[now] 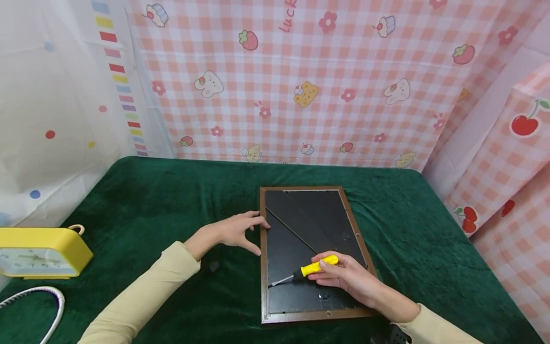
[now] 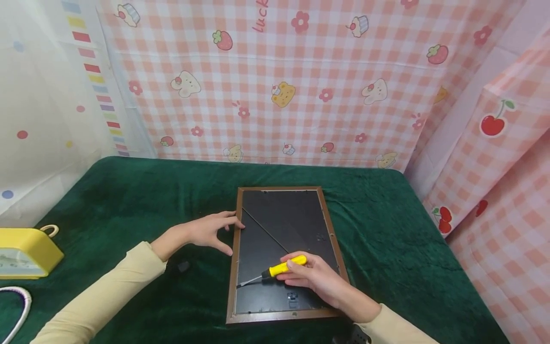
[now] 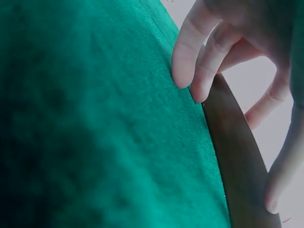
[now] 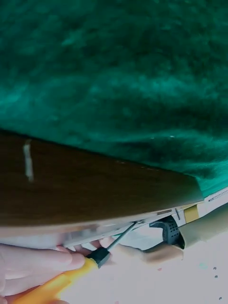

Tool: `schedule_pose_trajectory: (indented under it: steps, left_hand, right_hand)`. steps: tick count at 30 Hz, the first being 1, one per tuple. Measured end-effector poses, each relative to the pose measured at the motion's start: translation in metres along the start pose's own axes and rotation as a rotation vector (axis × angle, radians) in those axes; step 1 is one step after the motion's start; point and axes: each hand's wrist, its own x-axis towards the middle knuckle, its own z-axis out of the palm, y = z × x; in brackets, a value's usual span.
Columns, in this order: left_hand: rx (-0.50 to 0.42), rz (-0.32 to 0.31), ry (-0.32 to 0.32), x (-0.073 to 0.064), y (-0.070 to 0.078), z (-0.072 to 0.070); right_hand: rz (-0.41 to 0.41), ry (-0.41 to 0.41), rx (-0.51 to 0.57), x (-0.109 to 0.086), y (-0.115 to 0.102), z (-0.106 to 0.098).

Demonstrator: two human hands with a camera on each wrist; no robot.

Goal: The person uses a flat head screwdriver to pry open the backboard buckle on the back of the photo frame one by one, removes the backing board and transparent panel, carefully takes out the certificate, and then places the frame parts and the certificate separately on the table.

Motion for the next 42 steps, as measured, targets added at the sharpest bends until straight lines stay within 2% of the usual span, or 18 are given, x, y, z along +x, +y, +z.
schedule_pose_trajectory:
  steps: [4,11,23,29,42]
  left_hand:
    - [0.002,0.016,0.008,0.000,-0.001,0.000]
    - [0.057,0.030,0.018,0.002,-0.002,0.000]
    - [0.058,0.048,0.025,0.001,-0.002,-0.002]
    - [0.045,0.046,0.020,0.001,0.000,0.000]
    - [0.065,0.040,0.032,0.004,-0.002,0.001]
  right_hand:
    - [-0.009,0.017,0.024,-0.001,0.003,0.004]
    - [-0.028,0.042,0.044,-0.001,0.006,0.011]
    - [-0.046,0.105,-0.034,0.001,0.008,0.023]
    - [-0.065,0.090,-0.067,-0.001,0.007,0.024]
    - [-0.162,0.029,-0.177,-0.004,0.004,0.026]
